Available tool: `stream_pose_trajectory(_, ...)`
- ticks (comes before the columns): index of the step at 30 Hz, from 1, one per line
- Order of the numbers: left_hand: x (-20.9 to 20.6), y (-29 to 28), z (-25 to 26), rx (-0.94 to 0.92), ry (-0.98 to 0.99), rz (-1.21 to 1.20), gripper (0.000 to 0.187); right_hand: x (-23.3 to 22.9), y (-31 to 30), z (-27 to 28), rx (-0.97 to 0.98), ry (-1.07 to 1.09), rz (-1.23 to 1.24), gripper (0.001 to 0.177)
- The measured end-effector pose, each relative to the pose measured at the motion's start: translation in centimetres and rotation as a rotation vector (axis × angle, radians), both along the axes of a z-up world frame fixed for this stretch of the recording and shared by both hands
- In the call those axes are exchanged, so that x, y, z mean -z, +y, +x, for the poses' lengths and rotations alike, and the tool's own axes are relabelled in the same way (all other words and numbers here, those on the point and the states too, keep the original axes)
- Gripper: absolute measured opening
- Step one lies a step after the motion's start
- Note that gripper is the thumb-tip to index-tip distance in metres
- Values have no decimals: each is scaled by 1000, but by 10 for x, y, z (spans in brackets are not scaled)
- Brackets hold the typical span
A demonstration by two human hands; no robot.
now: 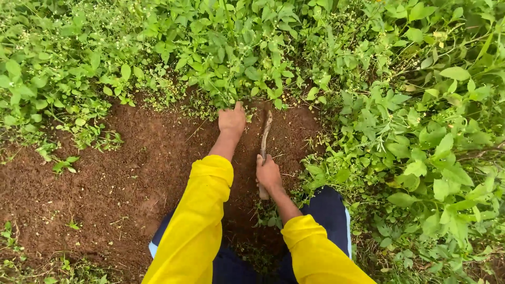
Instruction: The person uses a sickle to cut weeds at the base and pulls them from the soil. They gather the removed weeds into a pile and occasionally toss them aside. The person moves between different spots in the garden to clear the vegetation.
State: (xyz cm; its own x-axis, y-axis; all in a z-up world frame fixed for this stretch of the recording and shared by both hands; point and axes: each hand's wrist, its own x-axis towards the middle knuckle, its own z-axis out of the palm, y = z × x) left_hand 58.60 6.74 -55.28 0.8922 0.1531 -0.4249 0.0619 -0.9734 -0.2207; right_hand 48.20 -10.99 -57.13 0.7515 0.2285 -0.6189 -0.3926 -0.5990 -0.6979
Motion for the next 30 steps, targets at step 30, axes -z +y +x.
stream_pose_trajectory(30,-10,5,-46,-60,-140,-67,32,11,5,0,-119,-36,-102,52)
